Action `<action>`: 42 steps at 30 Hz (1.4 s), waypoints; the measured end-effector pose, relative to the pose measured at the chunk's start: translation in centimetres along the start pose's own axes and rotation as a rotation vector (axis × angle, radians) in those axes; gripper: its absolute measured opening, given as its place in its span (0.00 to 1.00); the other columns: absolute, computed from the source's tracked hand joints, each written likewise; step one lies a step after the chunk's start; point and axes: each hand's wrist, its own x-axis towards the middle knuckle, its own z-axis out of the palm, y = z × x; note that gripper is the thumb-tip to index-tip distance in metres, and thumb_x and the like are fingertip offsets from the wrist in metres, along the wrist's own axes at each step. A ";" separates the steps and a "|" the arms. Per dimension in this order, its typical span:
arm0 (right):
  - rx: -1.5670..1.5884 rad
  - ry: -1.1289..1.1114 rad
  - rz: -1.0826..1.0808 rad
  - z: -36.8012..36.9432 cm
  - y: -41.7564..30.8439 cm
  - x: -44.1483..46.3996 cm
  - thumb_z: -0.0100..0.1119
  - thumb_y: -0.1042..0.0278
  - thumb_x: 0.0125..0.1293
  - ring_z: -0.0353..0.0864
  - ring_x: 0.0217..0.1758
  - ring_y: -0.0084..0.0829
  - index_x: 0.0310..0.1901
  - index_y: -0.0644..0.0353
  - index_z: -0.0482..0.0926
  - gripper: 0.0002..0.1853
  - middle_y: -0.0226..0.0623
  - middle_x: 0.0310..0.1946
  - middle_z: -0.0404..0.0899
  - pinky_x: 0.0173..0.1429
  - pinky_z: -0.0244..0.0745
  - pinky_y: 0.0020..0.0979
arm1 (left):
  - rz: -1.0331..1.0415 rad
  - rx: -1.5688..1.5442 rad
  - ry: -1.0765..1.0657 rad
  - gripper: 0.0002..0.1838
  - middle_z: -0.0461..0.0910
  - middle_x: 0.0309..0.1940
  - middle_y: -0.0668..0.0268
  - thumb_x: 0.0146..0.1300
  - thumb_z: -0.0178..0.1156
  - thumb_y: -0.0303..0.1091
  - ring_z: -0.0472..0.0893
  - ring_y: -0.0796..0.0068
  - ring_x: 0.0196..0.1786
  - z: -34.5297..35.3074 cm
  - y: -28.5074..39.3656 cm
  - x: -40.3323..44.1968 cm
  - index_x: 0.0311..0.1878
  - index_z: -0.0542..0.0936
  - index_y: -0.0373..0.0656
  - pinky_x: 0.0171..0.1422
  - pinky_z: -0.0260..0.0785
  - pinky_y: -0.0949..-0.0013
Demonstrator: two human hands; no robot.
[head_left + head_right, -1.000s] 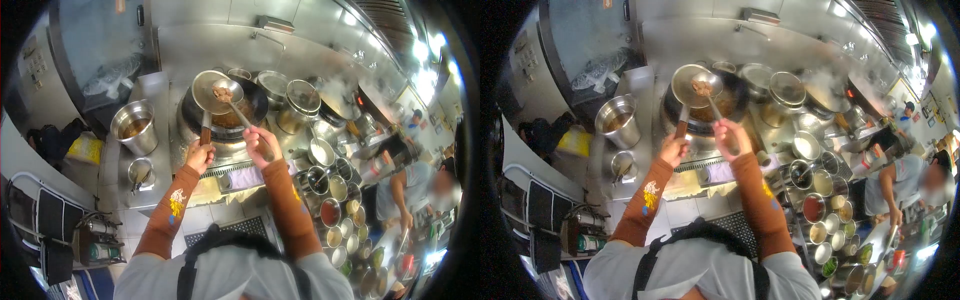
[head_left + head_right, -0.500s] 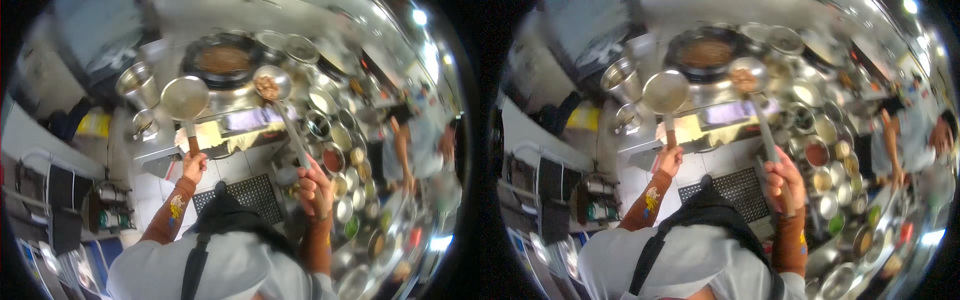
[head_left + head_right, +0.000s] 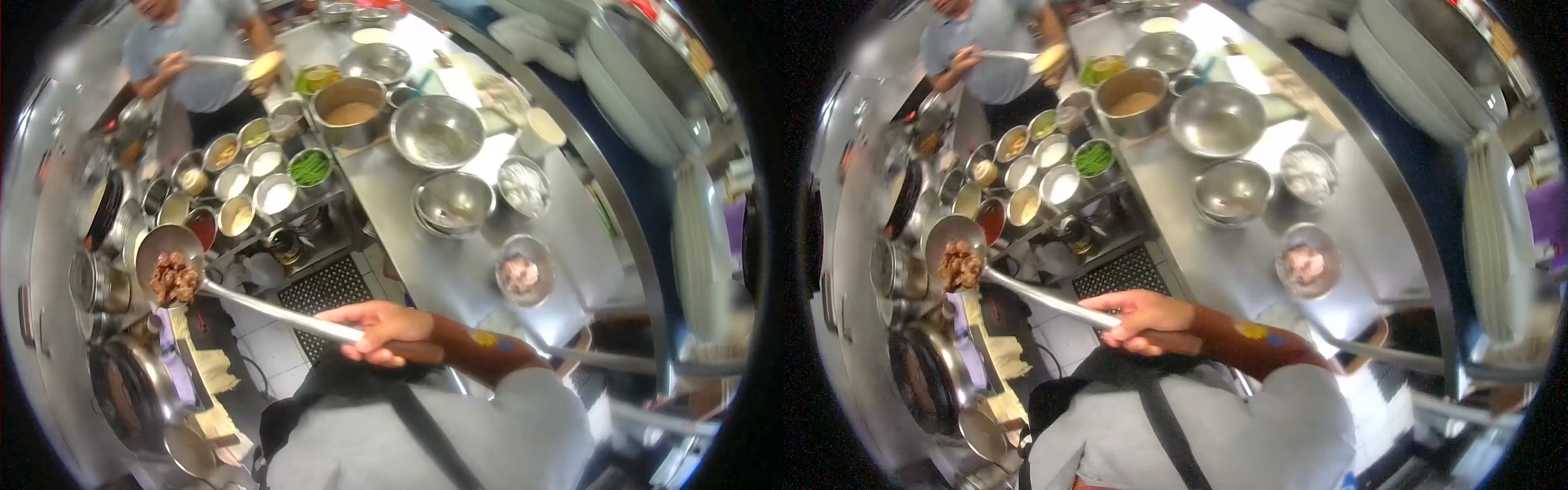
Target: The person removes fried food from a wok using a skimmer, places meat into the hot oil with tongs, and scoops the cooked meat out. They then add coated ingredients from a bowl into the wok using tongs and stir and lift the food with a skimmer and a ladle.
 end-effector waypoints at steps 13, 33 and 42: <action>-0.452 0.905 -0.665 1.9 -0.9 -17.2 0.61 0.75 0.59 0.70 0.18 0.18 0.72 0.57 0.57 0.39 0.40 0.33 0.77 0.18 0.67 0.22 | 0.149 0.998 -0.429 0.15 0.77 0.35 0.61 0.68 0.52 0.34 0.80 0.71 0.28 22.1 1.4 6.0 0.55 0.68 0.41 0.25 0.74 0.68; -1.495 1.462 -0.623 -7.0 -2.4 -11.5 0.55 0.75 0.60 0.72 0.20 0.22 0.73 0.58 0.54 0.38 0.32 0.29 0.78 0.25 0.69 0.24 | 1.303 2.002 -0.767 0.07 0.82 0.33 0.54 0.58 0.58 0.34 0.81 0.60 0.44 11.9 -3.2 7.7 0.30 0.81 0.42 0.48 0.73 0.56; -0.500 0.356 -0.181 -1.6 3.2 4.6 0.59 0.80 0.53 0.71 0.15 0.21 0.70 0.64 0.56 0.40 0.40 0.31 0.77 0.14 0.69 0.20 | 0.739 0.890 -0.931 0.17 0.79 0.48 0.58 0.69 0.56 0.38 0.79 0.70 0.49 27.4 5.0 -14.1 0.54 0.76 0.37 0.57 0.71 0.67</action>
